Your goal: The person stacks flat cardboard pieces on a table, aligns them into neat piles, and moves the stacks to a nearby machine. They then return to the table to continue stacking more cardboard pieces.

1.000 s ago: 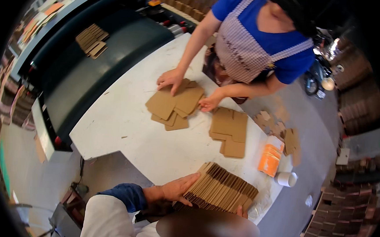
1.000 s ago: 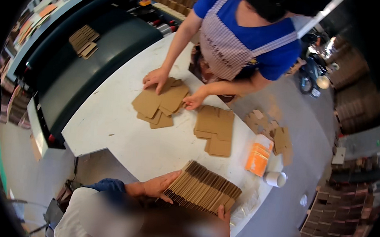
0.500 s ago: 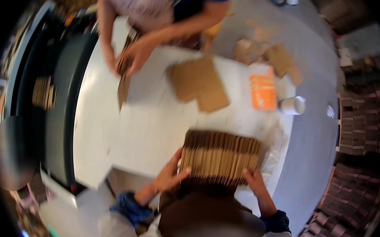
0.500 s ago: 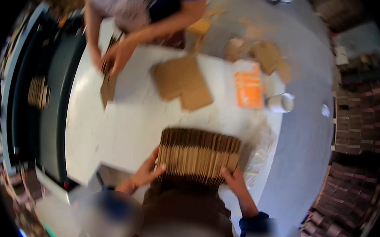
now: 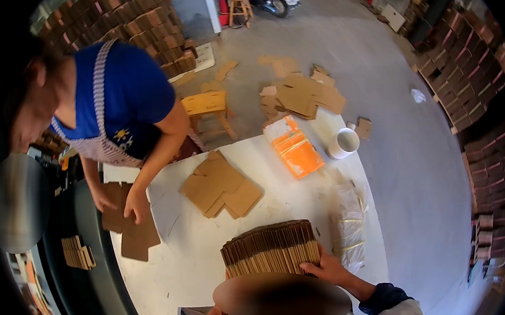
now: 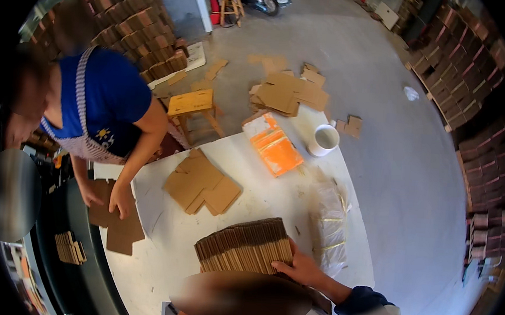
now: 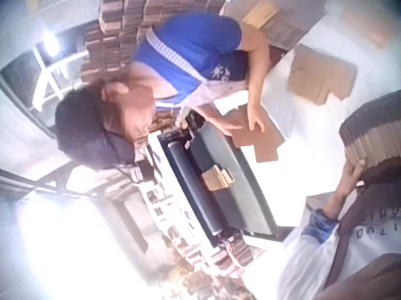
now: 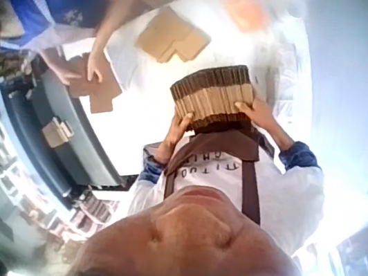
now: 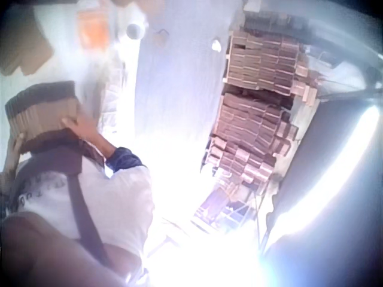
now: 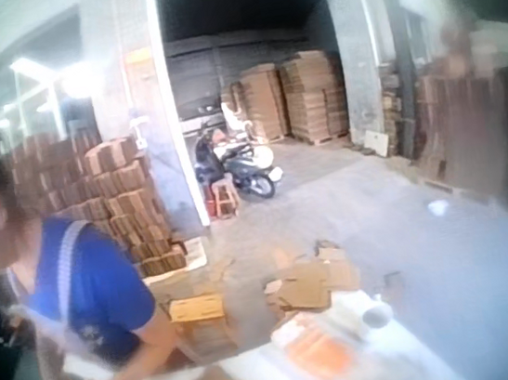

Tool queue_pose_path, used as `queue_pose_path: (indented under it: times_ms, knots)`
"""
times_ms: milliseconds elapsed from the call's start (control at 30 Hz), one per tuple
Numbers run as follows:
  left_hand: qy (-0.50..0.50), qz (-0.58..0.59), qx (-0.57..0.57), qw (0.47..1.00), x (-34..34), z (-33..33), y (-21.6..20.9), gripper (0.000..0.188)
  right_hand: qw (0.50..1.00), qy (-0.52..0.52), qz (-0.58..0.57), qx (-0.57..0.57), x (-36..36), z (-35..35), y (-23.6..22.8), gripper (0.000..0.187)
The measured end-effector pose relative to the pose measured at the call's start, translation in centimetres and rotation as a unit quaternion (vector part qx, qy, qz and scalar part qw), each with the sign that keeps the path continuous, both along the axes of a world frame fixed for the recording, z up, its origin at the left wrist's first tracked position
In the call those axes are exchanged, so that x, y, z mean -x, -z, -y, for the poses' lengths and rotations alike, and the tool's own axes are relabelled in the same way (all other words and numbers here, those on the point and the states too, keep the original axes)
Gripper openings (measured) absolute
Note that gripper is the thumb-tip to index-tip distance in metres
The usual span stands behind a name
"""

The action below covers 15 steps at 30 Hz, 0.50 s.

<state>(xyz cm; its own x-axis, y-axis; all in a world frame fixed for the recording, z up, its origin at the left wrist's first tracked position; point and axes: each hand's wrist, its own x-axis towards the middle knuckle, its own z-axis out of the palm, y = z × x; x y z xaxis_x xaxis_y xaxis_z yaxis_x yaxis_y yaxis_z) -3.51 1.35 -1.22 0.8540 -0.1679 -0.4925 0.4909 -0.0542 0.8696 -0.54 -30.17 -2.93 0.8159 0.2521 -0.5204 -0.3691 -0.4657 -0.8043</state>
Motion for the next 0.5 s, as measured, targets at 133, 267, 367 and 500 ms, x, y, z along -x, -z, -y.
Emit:
queue_pose_path:
  times_ms: [133, 267, 367, 500]
  knots:
    - [0.027, -0.053, -0.016, 0.998, -0.2, 0.2, 0.0, 0.046, 0.998, 0.035, -0.059, -0.004, -0.6, -0.1, -1.7, 0.094]
    - [0.034, -0.054, -0.051, 0.997, 0.3, 0.1, 0.5, 0.056, 0.999, -0.005, -0.002, -0.044, -0.9, 1.2, -0.1, 0.096]
    - [0.053, -0.046, -0.015, 0.997, 0.8, -0.8, 2.0, 0.072, 0.965, 0.067, 0.0, -0.254, 0.4, 2.6, 4.8, 0.072]
    - [0.054, -0.024, 0.137, 0.989, 3.1, -3.3, 5.5, 0.096, 0.965, 0.013, -0.03, -0.258, -0.3, 4.1, 4.6, 0.057]
